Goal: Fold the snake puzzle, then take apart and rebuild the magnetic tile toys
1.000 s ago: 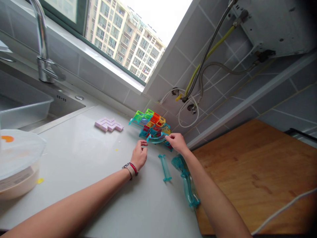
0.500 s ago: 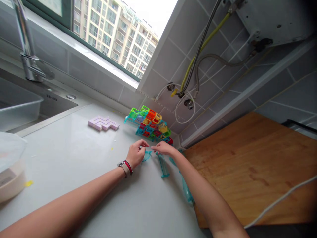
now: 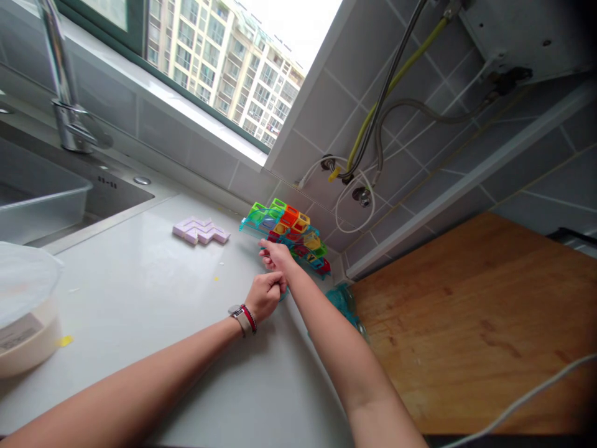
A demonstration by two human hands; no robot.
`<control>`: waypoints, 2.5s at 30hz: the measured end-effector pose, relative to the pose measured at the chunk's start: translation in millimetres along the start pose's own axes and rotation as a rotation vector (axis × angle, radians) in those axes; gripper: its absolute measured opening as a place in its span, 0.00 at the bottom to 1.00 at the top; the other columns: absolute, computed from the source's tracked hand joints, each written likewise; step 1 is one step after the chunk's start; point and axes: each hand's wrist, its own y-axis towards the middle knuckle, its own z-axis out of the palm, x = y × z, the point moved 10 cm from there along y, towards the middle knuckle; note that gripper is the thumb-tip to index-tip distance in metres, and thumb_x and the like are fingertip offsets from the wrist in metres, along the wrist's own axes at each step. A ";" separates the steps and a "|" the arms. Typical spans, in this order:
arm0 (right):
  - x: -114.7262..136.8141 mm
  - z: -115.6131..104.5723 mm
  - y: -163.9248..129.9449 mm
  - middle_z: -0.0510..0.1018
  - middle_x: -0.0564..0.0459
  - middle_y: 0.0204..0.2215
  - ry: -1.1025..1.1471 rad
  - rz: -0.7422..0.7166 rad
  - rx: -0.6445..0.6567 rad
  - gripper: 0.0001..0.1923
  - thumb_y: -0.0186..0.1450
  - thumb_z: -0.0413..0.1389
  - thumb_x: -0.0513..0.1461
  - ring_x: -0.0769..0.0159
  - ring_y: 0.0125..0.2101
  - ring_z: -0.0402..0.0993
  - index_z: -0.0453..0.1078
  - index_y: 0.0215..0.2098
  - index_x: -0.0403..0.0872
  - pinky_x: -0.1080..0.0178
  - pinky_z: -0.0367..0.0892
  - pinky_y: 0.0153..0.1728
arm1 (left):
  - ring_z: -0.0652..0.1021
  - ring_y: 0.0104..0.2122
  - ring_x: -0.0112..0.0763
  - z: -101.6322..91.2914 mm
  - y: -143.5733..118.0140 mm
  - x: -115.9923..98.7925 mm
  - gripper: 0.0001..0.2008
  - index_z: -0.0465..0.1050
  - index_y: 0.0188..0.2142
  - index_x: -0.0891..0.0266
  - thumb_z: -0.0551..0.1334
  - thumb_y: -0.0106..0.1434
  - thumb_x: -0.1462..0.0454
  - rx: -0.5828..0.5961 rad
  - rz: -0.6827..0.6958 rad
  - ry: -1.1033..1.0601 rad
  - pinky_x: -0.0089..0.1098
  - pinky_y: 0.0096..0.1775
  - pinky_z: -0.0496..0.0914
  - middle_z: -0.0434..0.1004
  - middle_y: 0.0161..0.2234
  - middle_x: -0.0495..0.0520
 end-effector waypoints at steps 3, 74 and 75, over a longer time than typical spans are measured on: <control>5.6 19.2 9.8 0.69 0.59 0.21 0.178 0.052 0.032 0.14 0.71 0.55 0.47 0.78 0.15 0.54 0.69 0.34 0.45 0.73 0.48 0.15 | 0.65 0.20 0.30 -0.7 -3.8 3.0 0.06 0.62 0.18 0.58 0.50 0.48 0.67 -0.022 -0.036 -0.021 0.30 0.26 0.60 0.63 0.16 0.47; -40.5 -136.5 -103.1 0.82 0.47 0.29 -1.459 0.015 0.062 0.10 0.61 0.59 0.43 0.62 0.33 0.76 0.77 0.26 0.47 0.67 0.56 0.28 | 0.81 0.35 0.37 79.8 -52.8 -18.0 0.13 0.80 0.33 0.58 0.57 0.56 0.72 0.625 0.290 0.446 0.31 0.37 0.70 0.84 0.33 0.52; -41.2 -137.3 -104.0 0.81 0.48 0.27 -1.437 0.015 0.055 0.10 0.61 0.59 0.42 0.63 0.31 0.75 0.76 0.25 0.47 0.66 0.55 0.28 | 0.81 0.35 0.37 79.8 -53.0 -17.9 0.14 0.80 0.33 0.58 0.57 0.56 0.72 0.627 0.289 0.444 0.31 0.37 0.70 0.84 0.33 0.52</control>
